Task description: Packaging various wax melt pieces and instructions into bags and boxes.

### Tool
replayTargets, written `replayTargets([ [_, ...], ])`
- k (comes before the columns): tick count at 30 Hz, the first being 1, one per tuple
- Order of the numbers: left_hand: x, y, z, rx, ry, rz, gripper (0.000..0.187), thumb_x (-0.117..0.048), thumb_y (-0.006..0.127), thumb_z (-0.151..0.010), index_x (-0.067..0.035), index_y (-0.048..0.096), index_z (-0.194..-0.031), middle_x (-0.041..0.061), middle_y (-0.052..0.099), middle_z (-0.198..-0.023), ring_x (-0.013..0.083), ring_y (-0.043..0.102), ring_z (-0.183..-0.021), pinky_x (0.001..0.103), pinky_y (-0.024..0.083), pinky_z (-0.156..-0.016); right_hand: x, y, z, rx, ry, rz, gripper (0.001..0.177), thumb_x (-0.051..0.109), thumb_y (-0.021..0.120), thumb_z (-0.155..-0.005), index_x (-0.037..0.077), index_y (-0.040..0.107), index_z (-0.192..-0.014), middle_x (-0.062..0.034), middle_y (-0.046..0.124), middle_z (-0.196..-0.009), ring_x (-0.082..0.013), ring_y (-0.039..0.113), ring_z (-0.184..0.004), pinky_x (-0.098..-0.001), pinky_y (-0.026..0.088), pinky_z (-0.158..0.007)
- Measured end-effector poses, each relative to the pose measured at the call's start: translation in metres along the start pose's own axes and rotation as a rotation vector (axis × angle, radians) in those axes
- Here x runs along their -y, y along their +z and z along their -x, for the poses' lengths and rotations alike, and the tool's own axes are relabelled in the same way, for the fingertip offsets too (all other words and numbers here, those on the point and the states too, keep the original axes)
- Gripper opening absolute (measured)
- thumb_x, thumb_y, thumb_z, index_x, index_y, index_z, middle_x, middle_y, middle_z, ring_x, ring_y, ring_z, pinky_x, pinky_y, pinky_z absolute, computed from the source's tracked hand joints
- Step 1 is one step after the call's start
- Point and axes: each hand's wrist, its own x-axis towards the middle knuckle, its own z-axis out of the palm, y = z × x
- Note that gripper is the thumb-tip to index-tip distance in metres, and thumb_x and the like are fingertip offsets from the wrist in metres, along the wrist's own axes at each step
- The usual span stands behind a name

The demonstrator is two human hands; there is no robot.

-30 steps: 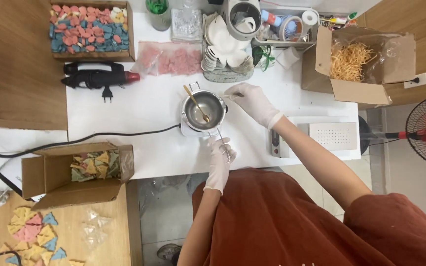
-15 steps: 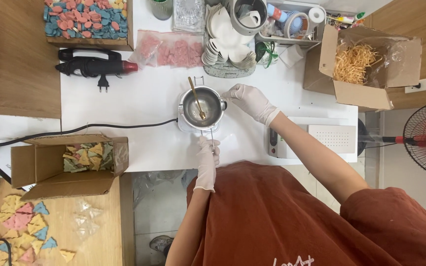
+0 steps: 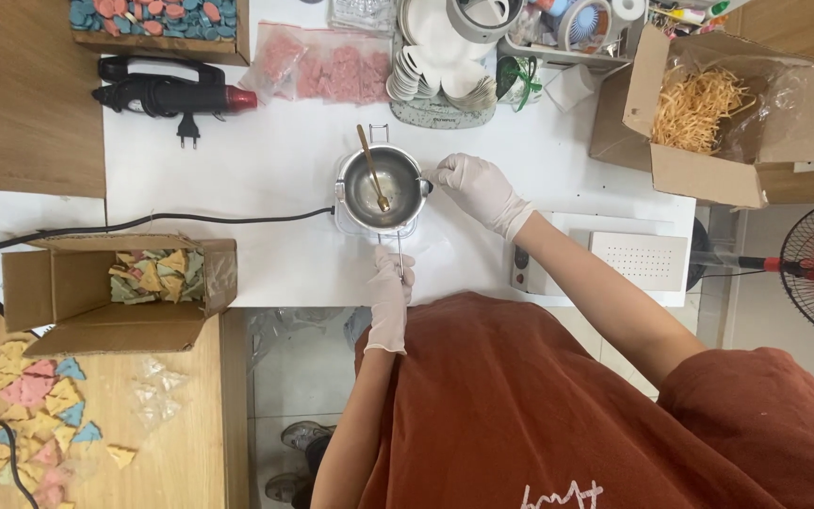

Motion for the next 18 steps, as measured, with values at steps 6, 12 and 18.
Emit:
replayTargets([
  [6, 0.02, -0.003, -0.015, 0.042, 0.118, 0.024, 0.033, -0.027, 0.039, -0.105, -0.009, 0.063, -0.093, -0.002, 0.048, -0.059, 0.0049, 0.028, -0.043, 0.023, 0.02, -0.038, -0.005, 0.013, 0.007, -0.087, 0.007, 0.008, 0.013, 0.011, 0.067, -0.092, 0.011, 0.075, -0.102, -0.0085, 0.067, -0.093, -0.0288, 0.068, -0.084, -0.0392, 0.056, -0.074],
  [12, 0.013, 0.003, -0.008, -0.015, 0.047, 0.014, 0.034, -0.028, 0.036, -0.105, -0.01, 0.062, -0.089, -0.002, 0.048, -0.056, 0.0061, 0.028, -0.039, 0.024, 0.02, -0.036, 0.002, 0.012, 0.005, -0.096, 0.079, -0.191, 0.02, 0.006, 0.064, -0.091, 0.009, 0.075, -0.108, -0.011, 0.066, -0.092, -0.0296, 0.067, -0.083, -0.0381, 0.056, -0.077],
  [18, 0.024, 0.009, -0.017, -0.023, 0.122, 0.006, 0.037, -0.03, 0.036, -0.106, -0.01, 0.06, -0.088, -0.001, 0.044, -0.054, 0.0071, 0.03, -0.039, 0.025, 0.022, -0.036, -0.003, 0.016, 0.005, -0.071, 0.055, -0.297, 0.015, 0.004, 0.065, -0.09, 0.007, 0.073, -0.104, -0.0112, 0.069, -0.098, -0.0292, 0.069, -0.09, -0.036, 0.057, -0.084],
])
